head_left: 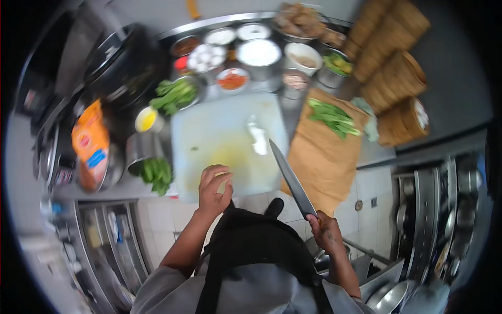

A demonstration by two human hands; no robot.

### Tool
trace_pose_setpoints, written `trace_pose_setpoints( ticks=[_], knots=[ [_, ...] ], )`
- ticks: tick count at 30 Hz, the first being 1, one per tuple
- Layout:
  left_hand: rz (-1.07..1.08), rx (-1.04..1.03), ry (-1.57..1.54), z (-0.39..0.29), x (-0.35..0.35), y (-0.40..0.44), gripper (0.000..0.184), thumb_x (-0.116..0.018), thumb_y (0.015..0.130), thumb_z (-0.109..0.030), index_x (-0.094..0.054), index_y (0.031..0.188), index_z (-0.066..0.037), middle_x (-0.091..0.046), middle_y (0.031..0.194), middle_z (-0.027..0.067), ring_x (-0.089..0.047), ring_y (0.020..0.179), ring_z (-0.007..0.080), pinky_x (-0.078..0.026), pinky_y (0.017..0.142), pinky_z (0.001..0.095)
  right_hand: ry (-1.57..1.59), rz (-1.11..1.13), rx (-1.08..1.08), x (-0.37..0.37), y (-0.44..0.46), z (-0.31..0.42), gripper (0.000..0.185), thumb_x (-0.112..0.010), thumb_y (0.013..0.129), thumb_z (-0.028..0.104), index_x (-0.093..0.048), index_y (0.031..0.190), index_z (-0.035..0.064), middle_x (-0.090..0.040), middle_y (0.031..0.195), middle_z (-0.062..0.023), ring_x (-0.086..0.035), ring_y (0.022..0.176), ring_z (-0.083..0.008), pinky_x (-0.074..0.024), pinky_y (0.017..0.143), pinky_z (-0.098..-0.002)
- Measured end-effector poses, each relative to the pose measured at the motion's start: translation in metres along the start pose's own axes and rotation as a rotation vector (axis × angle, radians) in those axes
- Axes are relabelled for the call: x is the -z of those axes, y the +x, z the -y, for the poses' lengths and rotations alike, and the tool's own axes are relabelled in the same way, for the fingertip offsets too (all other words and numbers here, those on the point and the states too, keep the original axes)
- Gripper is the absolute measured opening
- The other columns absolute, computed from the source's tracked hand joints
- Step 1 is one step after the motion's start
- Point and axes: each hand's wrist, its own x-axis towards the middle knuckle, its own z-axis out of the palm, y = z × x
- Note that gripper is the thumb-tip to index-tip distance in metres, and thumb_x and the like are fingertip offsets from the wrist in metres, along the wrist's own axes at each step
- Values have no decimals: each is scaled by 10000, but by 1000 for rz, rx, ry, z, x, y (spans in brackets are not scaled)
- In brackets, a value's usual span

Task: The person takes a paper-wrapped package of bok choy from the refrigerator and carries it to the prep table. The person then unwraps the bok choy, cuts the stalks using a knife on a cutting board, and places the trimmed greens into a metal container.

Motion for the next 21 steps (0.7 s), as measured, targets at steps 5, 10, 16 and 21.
trace_pose_setpoints(
  ticks=[5, 10, 16, 21],
  knots=[
    [267, -207, -292, -30, -103, 96, 213, -650, 770, 20, -654, 979, -20, -647, 969, 134, -603, 910, 325, -490, 788, 393, 100, -265, -98, 33, -10, -37, 310, -599, 965, 264, -578, 800, 3, -486, 562, 3, -443, 513, -74, -375, 473, -283],
    [331, -138, -139, -33, -245, 195, 212, -595, 817, -27, -645, 1023, -18, -649, 1006, 154, -592, 991, 354, -479, 846, 426, 209, -417, -388, 63, -39, -63, 312, -599, 952, 260, -592, 812, -19, -552, 590, -182, -514, 504, -237, -421, 519, -359],
    [553, -254, 290, -3, -327, 230, 370, -556, 786, 24, -632, 1140, -51, -607, 1141, 157, -553, 1113, 335, -444, 949, 420, 118, -493, -409, 58, -71, -119, 393, -579, 972, 341, -551, 764, 9, -486, 540, -15, -451, 505, -86, -349, 474, -273],
    [604, -180, 114, -10, -314, 227, 410, -655, 727, 27, -634, 1129, -54, -597, 1076, 157, -577, 1087, 321, -475, 918, 386, 231, -463, -471, 52, -74, -134, 343, -612, 944, 286, -590, 795, -23, -559, 595, -213, -534, 518, -344, -422, 534, -405]
  ],
)
